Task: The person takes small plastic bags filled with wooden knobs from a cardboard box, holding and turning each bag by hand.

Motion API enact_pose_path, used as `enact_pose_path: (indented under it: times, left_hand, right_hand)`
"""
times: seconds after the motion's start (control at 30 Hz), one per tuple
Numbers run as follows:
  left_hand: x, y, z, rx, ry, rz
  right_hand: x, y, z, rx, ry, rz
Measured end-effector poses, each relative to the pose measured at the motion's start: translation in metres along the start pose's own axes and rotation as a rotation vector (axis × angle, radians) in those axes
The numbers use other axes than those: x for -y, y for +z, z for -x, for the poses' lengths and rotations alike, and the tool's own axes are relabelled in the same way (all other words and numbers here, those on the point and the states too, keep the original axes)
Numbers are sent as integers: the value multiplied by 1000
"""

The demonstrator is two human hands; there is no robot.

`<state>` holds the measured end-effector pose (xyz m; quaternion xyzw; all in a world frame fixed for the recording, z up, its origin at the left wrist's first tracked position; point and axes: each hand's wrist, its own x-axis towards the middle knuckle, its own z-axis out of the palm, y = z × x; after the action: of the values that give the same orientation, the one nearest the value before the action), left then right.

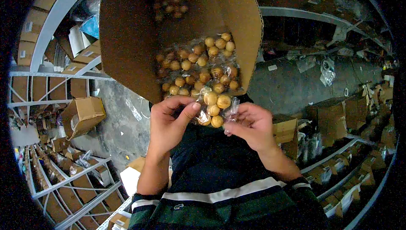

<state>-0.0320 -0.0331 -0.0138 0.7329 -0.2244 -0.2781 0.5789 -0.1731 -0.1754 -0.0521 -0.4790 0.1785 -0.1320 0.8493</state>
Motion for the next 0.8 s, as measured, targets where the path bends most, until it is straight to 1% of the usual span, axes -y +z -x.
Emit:
enact_pose_path:
  times: [0.03,0.1,0.17,0.2,0.27,0.3,0.33,0.37,0.43,0.47,0.53,0.57,0.63,0.67,0.7,0.77,0.8]
  left_hand:
    - [-2,1,0,-1,2,0]
    - [-8,5,-2,78,53,206]
    - [-7,10,-4,106,60,179]
    - [-7,10,-5,136,63,153]
    - [-11,5,-15,105,88,162]
    - [-13,3,-21,75,111,171]
    - [-17,4,-29,17,182,162]
    - [-28,2,-35,19,146,170]
    - [-32,7,-54,5,301,8]
    - [-34,7,-60,5,304,10]
    - [-37,9,-70,159,345,-335]
    - [-33,11,-74,163,346,-332]
    - [-26,16,-80,281,268,-361]
    - [-27,19,-76,242,304,-456]
    - [-33,19,-72,248,303,-456]
    - [-40,21,-65,102,521,-753]
    - [-39,19,-64,104,520,-752]
  right_hand:
    - [-1,0,-1,-33,24,141]
    - [-6,1,-2,-57,13,118]
    - [-8,6,-2,-81,0,96]
    - [-9,10,-3,-101,-37,37]
    - [-8,11,-4,-122,-78,-25]
    - [-6,9,-5,-128,-85,26]
    - [-4,8,-5,-134,-91,78]
    - [-3,6,-4,-139,-95,81]
    - [-4,1,-4,-180,-137,144]
    - [-4,-1,-2,-191,-149,117]
    - [-6,-5,0,-199,-165,103]
    - [-6,-6,2,-210,-176,87]
    - [-5,-7,4,-228,-175,92]
    - [-5,-8,5,-240,-173,95]
    - [-5,-9,6,-246,-172,94]
    - [-6,-13,6,-263,-192,141]
    - [-6,-16,5,-265,-190,140]
